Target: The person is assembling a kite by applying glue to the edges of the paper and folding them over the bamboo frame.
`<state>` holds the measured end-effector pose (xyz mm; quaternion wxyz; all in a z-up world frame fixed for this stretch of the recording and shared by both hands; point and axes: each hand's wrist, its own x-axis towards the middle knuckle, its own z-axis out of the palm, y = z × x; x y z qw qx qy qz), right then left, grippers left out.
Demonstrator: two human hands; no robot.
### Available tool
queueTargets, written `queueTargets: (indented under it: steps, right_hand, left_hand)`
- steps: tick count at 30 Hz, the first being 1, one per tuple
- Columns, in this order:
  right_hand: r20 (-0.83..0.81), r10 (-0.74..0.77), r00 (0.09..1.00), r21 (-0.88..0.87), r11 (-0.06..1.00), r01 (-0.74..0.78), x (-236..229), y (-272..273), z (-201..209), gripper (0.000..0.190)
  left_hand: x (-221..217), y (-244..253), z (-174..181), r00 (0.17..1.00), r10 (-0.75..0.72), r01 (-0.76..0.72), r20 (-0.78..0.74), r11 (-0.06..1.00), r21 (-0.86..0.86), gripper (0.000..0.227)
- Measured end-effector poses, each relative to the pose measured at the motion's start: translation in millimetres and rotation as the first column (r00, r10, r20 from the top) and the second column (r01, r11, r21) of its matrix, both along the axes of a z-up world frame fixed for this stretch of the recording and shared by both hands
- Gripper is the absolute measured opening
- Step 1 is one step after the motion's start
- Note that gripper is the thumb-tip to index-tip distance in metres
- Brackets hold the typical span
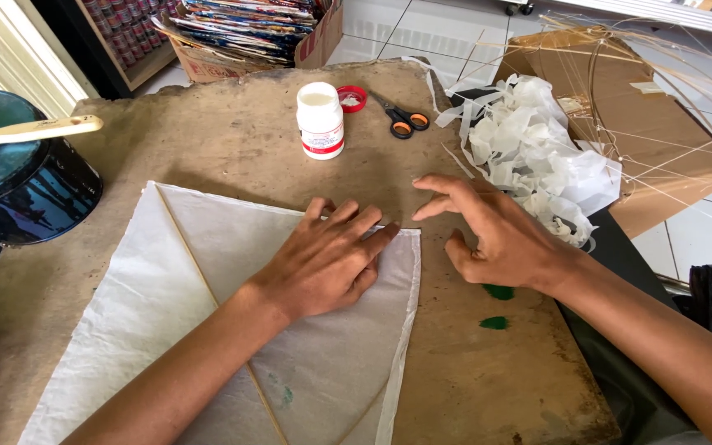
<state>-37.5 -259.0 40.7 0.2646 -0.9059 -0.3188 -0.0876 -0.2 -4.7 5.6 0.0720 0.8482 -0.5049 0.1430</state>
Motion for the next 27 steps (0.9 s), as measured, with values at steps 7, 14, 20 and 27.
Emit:
queueTargets:
  steps: [7,14,20,27]
  right_hand:
    - [-0.008,0.023,1.000,-0.014,1.000,-0.023,1.0,5.5,-2.1,0.081]
    - [0.066,0.054,0.996,-0.041,0.998,-0.051,4.4,5.5,-14.6,0.081]
    - [0.096,0.065,0.993,-0.025,0.998,-0.063,4.9,8.3,-15.5,0.081]
    - [0.057,0.102,0.993,0.012,0.995,-0.102,1.5,10.4,-17.2,0.079]
  left_hand:
    - [0.8,-1.9,0.2,1.000,0.000,0.000,-0.021,1.000,0.022,0.039]
    - [3.4,6.0,8.4,0.965,0.014,-0.034,-0.261,0.997,-0.074,0.046]
    - [0.6,12.9,12.3,0.930,-0.005,-0.051,-0.368,0.988,-0.143,0.054]
    - [-2.6,22.9,14.9,0.915,-0.022,-0.069,-0.403,0.975,-0.209,0.055]
